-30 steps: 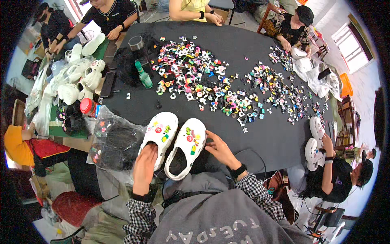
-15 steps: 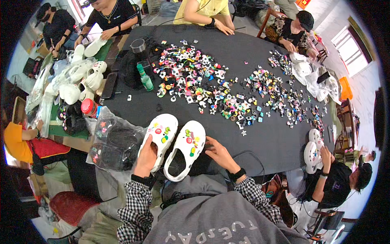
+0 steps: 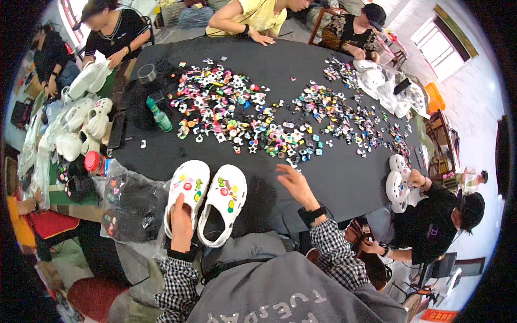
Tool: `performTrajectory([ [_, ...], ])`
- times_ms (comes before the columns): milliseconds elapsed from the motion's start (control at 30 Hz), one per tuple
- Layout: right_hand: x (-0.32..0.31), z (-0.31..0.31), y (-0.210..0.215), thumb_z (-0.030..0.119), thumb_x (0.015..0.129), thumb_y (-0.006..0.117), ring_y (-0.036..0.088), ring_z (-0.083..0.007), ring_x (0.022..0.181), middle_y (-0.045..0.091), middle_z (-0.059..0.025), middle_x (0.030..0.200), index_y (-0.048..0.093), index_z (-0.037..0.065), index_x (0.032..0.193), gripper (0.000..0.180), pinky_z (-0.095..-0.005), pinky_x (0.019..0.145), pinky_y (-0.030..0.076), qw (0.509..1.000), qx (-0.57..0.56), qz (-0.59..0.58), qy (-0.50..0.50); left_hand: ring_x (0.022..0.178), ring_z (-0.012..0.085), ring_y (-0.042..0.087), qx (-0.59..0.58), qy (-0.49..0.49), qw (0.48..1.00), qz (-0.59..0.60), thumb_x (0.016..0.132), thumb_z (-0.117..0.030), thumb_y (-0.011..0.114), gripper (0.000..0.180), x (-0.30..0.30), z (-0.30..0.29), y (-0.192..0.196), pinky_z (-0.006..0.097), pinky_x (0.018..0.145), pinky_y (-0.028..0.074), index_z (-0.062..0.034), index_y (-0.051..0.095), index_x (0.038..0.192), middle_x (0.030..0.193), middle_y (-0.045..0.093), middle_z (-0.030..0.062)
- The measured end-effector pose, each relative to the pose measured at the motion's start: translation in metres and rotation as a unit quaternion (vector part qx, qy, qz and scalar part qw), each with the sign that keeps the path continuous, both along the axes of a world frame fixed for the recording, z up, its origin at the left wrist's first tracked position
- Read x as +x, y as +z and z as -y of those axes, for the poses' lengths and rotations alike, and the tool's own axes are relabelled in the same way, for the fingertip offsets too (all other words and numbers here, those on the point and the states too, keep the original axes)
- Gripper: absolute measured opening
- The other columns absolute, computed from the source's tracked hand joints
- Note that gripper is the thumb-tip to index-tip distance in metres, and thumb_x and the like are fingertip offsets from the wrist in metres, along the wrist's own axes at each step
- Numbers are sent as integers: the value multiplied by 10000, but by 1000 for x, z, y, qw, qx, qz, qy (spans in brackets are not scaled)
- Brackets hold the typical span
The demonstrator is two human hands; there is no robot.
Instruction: The recorder is attaching decorative charms to clogs at a manufacturing work table.
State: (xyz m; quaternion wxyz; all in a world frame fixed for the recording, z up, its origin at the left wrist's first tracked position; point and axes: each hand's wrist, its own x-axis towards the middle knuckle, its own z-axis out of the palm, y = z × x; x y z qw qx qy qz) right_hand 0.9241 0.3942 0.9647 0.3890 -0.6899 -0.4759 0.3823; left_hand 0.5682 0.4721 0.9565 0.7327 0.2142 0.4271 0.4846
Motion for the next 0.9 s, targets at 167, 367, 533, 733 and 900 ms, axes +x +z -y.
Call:
performTrajectory([
  [167, 31, -27, -6, 117, 885, 619, 674, -210, 912, 671, -127, 1113, 606, 23, 1174, 305, -311, 791, 521, 995, 37, 79, -51, 1091, 205, 574, 90, -55, 986, -127, 930, -207, 587, 421, -9, 5, -17, 329, 955, 429, 48, 510, 1256, 1214, 599, 104],
  [367, 36, -68, -11, 69, 832, 606, 641, -326, 881, 661, -148, 944, 671, 45, 1016, 196, -393, 785, 516, 979, 55, 195, -29, 1087, 223, 579, 11, -10, 1000, -17, 868, -115, 623, 441, 4, -8, 7, 330, 949, 435, 75, 502, 1247, 1214, 594, 131],
  [533, 28, -98, -28, 84, 803, 628, 575, -319, 972, 620, -99, 1015, 681, 85, 960, 165, -426, 837, 474, 925, 110, 364, 1, 1070, 219, 586, -13, -1, 991, -130, 866, -128, 631, 428, 1, -6, 3, 326, 931, 441, 76, 514, 1224, 1185, 602, 125],
  [733, 37, -111, -31, 94, 820, 581, 536, -272, 974, 539, -71, 963, 627, 121, 1011, 198, -416, 818, 463, 844, 125, 521, 21, 1060, 217, 591, 26, 8, 995, -96, 883, -115, 613, 407, 4, -4, 8, 334, 906, 462, 88, 510, 1221, 1201, 596, 134],
  [900, 30, -122, -22, 93, 797, 597, 545, -278, 935, 561, -68, 929, 627, 102, 923, 130, -413, 794, 458, 846, 152, 510, 9, 1027, 216, 608, 31, 10, 990, -136, 895, -109, 598, 368, 4, -6, 13, 325, 884, 477, 90, 530, 1198, 1174, 611, 134],
])
